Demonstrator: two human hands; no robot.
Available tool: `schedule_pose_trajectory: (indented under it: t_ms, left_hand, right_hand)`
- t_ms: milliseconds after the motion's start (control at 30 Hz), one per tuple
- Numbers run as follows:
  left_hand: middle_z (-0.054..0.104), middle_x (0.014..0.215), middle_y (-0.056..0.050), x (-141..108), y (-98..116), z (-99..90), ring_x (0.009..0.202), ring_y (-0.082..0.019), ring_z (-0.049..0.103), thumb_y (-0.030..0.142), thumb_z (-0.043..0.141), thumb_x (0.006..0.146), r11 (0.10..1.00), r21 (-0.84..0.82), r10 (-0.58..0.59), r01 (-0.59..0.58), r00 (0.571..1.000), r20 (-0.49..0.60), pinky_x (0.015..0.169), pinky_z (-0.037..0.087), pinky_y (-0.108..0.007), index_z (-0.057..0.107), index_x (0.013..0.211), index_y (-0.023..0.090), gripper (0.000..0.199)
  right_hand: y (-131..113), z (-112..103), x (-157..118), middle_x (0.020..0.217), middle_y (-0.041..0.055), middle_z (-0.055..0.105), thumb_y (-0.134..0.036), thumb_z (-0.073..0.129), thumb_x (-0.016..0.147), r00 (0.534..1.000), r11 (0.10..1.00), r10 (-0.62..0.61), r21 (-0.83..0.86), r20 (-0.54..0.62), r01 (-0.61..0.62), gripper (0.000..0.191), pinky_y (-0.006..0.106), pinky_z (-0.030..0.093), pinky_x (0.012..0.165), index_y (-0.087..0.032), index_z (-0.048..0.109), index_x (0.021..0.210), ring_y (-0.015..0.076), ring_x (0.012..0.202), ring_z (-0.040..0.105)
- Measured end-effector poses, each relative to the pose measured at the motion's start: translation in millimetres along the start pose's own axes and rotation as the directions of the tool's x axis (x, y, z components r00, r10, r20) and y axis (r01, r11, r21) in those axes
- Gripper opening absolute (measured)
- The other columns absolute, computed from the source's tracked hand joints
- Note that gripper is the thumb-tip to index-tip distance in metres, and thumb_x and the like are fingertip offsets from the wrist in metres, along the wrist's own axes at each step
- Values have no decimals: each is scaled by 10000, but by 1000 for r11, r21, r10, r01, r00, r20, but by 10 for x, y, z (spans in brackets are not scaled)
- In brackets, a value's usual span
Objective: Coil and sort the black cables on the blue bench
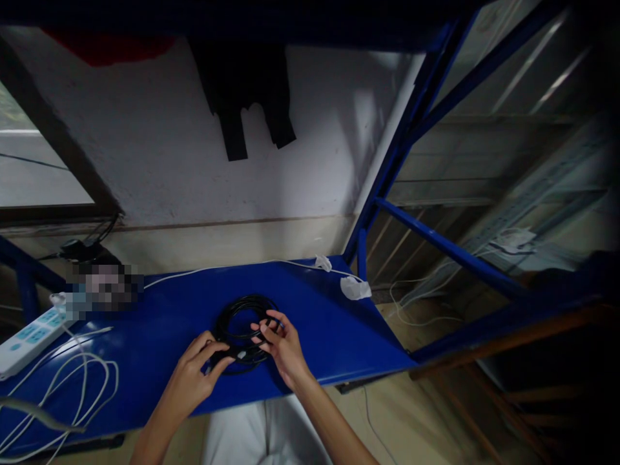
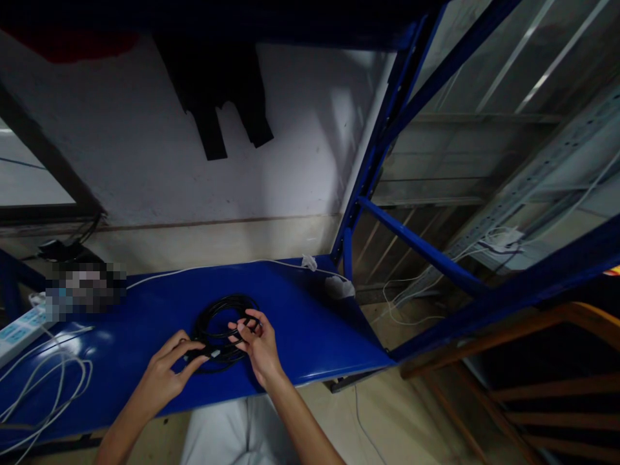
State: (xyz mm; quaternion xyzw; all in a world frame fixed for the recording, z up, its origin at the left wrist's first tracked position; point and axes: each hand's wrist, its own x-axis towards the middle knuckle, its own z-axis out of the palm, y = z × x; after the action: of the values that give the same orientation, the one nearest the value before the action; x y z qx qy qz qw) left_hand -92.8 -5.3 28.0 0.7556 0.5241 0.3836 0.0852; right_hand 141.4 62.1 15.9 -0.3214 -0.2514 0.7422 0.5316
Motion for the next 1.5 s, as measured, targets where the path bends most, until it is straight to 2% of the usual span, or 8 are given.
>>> schedule_pose_trajectory:
  t_ms: [100,333,500,800,933,1233,1367,1500]
  left_hand:
    - [669,1014,-62,42,63,70,899,-181,685,304,750,1020,999,-28,23,-25,997,-74,836,573,-295,782,1167,250,161]
    - [655,1004,-56,89,136,284,934,-200,675,316,737,1032,999,-25,19,-20,1000,-21,889,556,-336,763,1138,254,125]
    - [649,1061,-66,128,102,331,986,-221,683,372,741,1026,998,-41,-55,53,998,-39,911,556,-356,717,1107,246,152]
    - [634,1141,-88,209,-67,265,1056,-261,677,507,797,962,998,67,1,1,1000,-31,944,576,-407,693,1326,256,454]
    - [639,1096,-82,339,-105,147,1004,-245,665,506,760,989,993,100,54,-63,994,92,913,573,-394,759,1209,248,339]
    - [643,1115,-80,701,-43,-130,1036,-252,647,369,610,1088,961,193,146,-200,954,261,960,538,-400,742,1128,211,209]
    - [638,1119,-100,672,95,-252,1029,-268,625,294,549,1110,885,353,205,-304,935,290,966,517,-431,716,1187,198,208]
    - [654,1100,-110,486,192,-186,1026,-275,628,220,524,1109,823,430,260,-372,918,299,947,510,-430,708,1216,187,215]
  right_hand:
    - [10,56,-30,1079,39,720,-383,1007,750,1000,1000,9,-8,-10,-9,624,442,678,888,-228,653,1240,348,1198,779]
    - [8,91,-66,1055,24,709,-416,991,755,1000,999,9,-30,-4,-9,588,361,659,826,-252,660,1213,286,1121,793]
    - [16,32,-100,991,32,759,-474,955,789,994,973,23,-229,102,2,447,305,604,821,-223,754,1099,206,958,773]
    - [58,-46,-26,1030,53,820,-518,940,780,981,882,-74,-448,180,149,388,273,532,714,-205,818,974,151,754,678]
    - [51,-1,-36,1155,65,814,-567,891,835,985,902,-97,-405,142,148,393,281,573,720,-201,779,925,145,749,693]
    - [-182,167,-24,1117,46,786,-618,890,833,985,986,-82,-129,153,102,476,494,604,1101,-223,643,932,245,1139,765]
    - [-312,128,-81,1136,35,779,-623,848,887,978,993,-70,-82,196,87,466,548,595,1113,-234,596,938,244,1121,768]
    - [-365,5,-161,1056,20,749,-585,830,920,975,990,-45,-122,219,73,413,496,623,1060,-233,616,943,219,1058,747]
